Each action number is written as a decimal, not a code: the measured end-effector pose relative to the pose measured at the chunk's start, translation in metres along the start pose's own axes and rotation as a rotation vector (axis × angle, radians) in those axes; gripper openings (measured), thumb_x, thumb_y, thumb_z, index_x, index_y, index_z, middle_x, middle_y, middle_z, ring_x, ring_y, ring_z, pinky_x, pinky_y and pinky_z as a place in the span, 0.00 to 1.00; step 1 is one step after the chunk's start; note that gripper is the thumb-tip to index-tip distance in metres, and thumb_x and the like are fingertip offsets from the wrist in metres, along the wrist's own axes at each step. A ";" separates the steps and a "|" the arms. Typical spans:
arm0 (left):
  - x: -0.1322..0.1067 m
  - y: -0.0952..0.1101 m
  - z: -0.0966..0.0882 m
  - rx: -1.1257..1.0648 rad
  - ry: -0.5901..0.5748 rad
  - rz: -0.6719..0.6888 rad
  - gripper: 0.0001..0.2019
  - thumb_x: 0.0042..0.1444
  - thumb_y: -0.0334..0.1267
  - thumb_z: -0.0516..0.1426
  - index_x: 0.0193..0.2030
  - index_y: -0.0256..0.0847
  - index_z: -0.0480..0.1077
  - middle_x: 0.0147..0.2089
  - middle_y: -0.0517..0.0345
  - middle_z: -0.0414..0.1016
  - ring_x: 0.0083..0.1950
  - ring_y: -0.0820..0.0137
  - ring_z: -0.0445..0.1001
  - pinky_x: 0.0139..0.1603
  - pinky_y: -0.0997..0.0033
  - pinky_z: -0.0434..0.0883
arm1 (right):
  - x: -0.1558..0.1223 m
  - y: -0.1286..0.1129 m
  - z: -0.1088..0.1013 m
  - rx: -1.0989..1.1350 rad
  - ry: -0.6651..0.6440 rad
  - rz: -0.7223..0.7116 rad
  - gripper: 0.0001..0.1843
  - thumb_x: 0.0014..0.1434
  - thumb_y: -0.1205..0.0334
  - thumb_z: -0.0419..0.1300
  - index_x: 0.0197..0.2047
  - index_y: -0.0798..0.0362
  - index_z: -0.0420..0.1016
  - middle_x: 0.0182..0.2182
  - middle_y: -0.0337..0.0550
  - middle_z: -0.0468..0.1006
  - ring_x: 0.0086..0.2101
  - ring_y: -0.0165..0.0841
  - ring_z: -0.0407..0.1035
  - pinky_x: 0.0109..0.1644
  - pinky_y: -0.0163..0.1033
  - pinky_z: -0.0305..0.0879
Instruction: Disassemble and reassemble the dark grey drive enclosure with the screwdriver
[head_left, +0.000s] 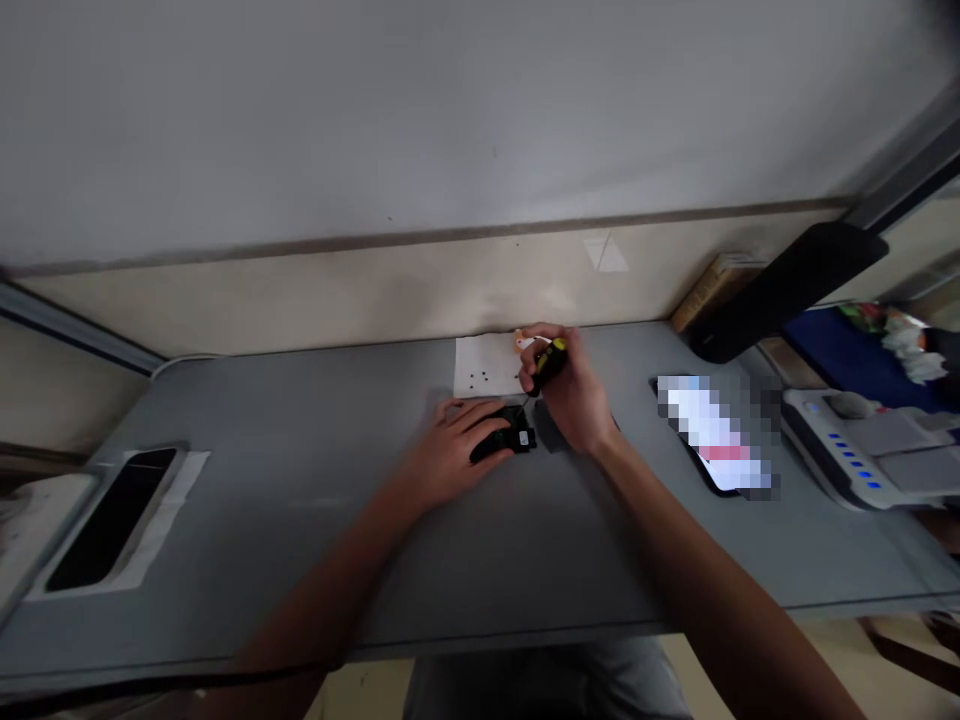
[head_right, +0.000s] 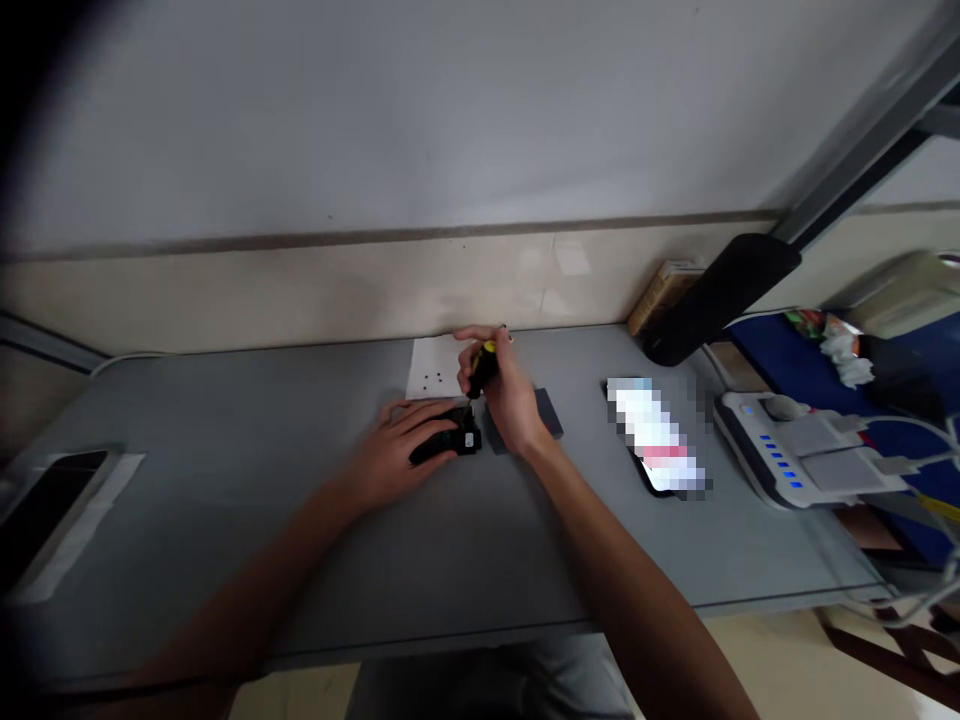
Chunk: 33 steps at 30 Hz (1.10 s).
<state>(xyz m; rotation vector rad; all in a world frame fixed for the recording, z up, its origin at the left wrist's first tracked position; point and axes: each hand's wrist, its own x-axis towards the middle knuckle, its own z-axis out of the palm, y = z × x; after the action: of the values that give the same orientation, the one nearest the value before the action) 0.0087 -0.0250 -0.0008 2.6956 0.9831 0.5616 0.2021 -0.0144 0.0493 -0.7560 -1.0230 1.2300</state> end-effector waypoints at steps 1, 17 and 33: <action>0.000 0.000 0.000 0.004 0.002 0.004 0.15 0.71 0.49 0.55 0.56 0.44 0.75 0.65 0.47 0.75 0.65 0.57 0.73 0.69 0.48 0.63 | 0.000 -0.001 0.000 0.015 -0.008 0.008 0.28 0.58 0.28 0.59 0.37 0.46 0.72 0.28 0.36 0.67 0.27 0.30 0.64 0.33 0.40 0.65; -0.001 0.003 0.000 -0.023 0.002 -0.033 0.16 0.72 0.50 0.53 0.57 0.47 0.74 0.66 0.49 0.74 0.65 0.56 0.72 0.70 0.45 0.61 | 0.001 -0.008 -0.005 -0.013 -0.025 0.047 0.28 0.62 0.29 0.56 0.38 0.46 0.73 0.27 0.37 0.66 0.26 0.31 0.64 0.30 0.40 0.66; 0.000 0.003 0.000 -0.023 -0.014 -0.064 0.14 0.71 0.50 0.55 0.56 0.49 0.74 0.67 0.50 0.74 0.66 0.57 0.72 0.72 0.44 0.58 | 0.001 -0.004 -0.004 -0.063 -0.010 0.029 0.30 0.61 0.26 0.52 0.37 0.46 0.70 0.27 0.37 0.65 0.26 0.31 0.62 0.32 0.41 0.66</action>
<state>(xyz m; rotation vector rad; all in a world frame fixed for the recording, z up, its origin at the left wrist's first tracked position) 0.0103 -0.0279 0.0003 2.6346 1.0482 0.5375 0.2068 -0.0143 0.0513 -0.8168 -1.0663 1.2323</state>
